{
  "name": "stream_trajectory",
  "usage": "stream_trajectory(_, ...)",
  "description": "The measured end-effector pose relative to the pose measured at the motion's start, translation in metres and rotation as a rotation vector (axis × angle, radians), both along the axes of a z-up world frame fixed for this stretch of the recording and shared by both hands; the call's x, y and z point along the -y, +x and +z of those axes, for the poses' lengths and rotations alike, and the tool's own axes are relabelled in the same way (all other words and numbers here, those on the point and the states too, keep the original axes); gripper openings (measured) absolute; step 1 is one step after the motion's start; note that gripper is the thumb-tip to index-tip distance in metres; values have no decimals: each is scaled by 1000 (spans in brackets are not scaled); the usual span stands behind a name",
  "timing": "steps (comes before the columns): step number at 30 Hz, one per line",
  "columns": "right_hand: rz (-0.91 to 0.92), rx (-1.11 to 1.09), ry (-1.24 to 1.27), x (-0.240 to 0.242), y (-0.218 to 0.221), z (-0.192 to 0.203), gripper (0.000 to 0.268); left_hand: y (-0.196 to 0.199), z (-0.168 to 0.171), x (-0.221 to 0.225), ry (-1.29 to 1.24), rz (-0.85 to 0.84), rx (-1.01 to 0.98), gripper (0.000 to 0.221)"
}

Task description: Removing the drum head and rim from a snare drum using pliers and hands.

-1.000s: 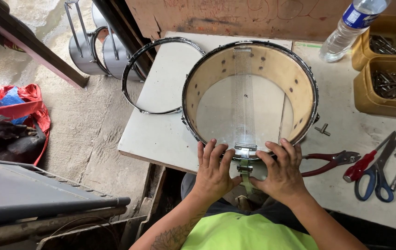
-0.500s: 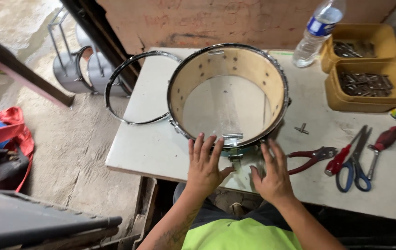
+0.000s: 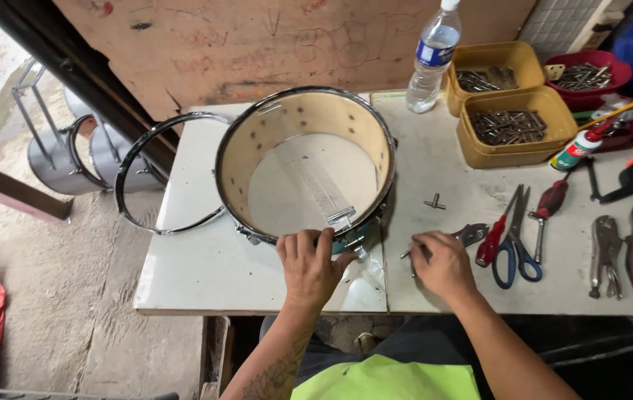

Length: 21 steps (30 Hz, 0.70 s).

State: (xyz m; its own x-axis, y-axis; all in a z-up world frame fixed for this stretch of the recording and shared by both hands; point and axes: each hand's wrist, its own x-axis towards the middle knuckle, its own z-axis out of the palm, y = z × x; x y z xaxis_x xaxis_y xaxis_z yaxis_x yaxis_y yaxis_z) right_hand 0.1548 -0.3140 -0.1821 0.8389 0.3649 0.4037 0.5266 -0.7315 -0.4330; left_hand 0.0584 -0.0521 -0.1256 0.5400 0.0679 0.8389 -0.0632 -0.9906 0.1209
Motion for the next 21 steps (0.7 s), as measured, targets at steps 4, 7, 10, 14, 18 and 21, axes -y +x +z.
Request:
stream_trajectory(4,-101,-30,-94,1,41,31,23,31,-15,12,71,-8,-69,60)
stream_trajectory(7,-142,-146,-181,3,73,37,44,47,-3,27,123,-20,-203,67)
stream_trajectory(10,-122,-242,-290,7,101,23,41,60,16,43,119,4,-326,68)
stream_trajectory(14,-109,-206,-342,7,106,30,31,78,10,45,52,-83,-431,49)
stream_trajectory(18,-93,-148,-437,6,104,36,30,74,56,19,-158,-386,-678,35)
stream_trajectory(21,-120,-136,-445,7,105,32,27,63,78,11,-455,-423,-666,39)
